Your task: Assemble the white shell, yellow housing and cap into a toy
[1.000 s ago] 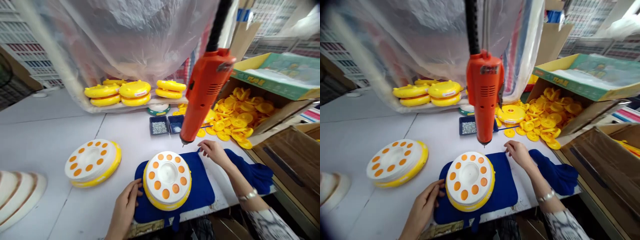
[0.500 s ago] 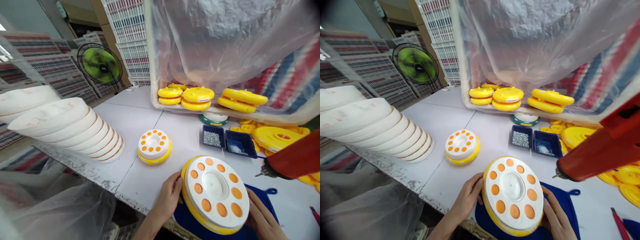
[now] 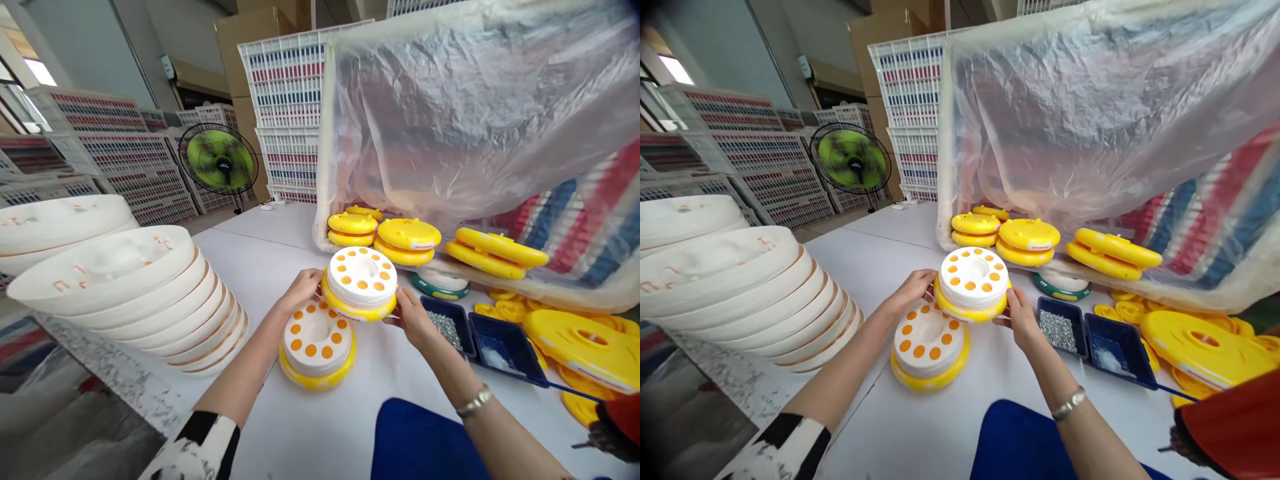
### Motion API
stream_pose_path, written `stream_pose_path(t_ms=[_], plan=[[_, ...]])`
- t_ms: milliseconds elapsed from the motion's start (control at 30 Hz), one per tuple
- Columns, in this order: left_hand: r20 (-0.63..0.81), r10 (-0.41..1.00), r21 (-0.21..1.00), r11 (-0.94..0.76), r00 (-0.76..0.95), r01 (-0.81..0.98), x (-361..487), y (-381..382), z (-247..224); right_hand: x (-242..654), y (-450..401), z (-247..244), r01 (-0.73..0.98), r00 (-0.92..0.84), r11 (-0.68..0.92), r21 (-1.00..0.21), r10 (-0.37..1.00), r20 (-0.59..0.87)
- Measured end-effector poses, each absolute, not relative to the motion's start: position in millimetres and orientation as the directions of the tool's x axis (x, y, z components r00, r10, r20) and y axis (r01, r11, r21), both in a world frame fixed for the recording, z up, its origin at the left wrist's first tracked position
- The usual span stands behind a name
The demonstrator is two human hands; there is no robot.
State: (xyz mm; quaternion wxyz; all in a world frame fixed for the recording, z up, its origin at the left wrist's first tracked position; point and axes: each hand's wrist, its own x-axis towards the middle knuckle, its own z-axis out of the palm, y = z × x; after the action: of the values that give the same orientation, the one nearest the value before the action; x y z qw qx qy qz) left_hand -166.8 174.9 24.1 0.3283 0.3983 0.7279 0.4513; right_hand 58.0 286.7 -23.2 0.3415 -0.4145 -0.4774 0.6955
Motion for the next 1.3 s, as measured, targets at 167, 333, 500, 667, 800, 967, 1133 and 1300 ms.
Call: stream_pose_path(t_ms=[167, 333, 500, 667, 800, 967, 1133, 1300], plan=[[-0.215, 0.803, 0.896, 0.389, -0.556, 0.215, -226.8, 198.5, -3.4, -13.5, 318.4, -46.4, 0.010, -0.479, -0.373, -0.928, 0.812, -0.332], [-0.265, 0.754, 0.883, 0.440, -0.601, 0.163, -268.1, 209.0, -32.3, -61.9, 334.3, -71.7, 0.093, -0.523, -0.420, -0.903, 0.751, -0.403], [-0.325, 0.726, 0.872, 0.478, -0.606, 0.105, -284.9, 210.5, -70.2, -78.3, 338.6, -95.9, 0.173, -0.527, -0.414, -0.894, 0.728, -0.439], [-0.336, 0.723, 0.878, 0.472, -0.604, 0.077, -286.7, 210.1, -93.4, -82.4, 342.4, -105.0, 0.234, -0.521, -0.329, -0.915, 0.752, -0.404], [-0.311, 0.732, 0.883, 0.459, -0.607, 0.101, -280.2, 199.6, -85.3, -75.4, 343.1, -96.3, 0.307, -0.499, -0.258, -0.916, 0.776, -0.386], [-0.311, 0.730, 0.861, 0.488, -0.609, 0.146, -260.1, 138.3, -68.7, -21.0, 312.6, -82.7, 0.364, -0.549, -0.134, -0.922, 0.769, -0.328], [-0.366, 0.766, 0.853, 0.503, -0.529, 0.138, -220.2, 73.8, -64.1, 26.1, 252.5, -81.3, 0.378, -0.698, -0.134, -0.916, 0.608, -0.377], [-0.294, 0.796, 0.898, 0.419, -0.530, 0.131, -175.9, 55.9, -47.7, 49.7, 220.3, -72.9, 0.309, -0.696, -0.175, -0.935, 0.628, -0.348]])
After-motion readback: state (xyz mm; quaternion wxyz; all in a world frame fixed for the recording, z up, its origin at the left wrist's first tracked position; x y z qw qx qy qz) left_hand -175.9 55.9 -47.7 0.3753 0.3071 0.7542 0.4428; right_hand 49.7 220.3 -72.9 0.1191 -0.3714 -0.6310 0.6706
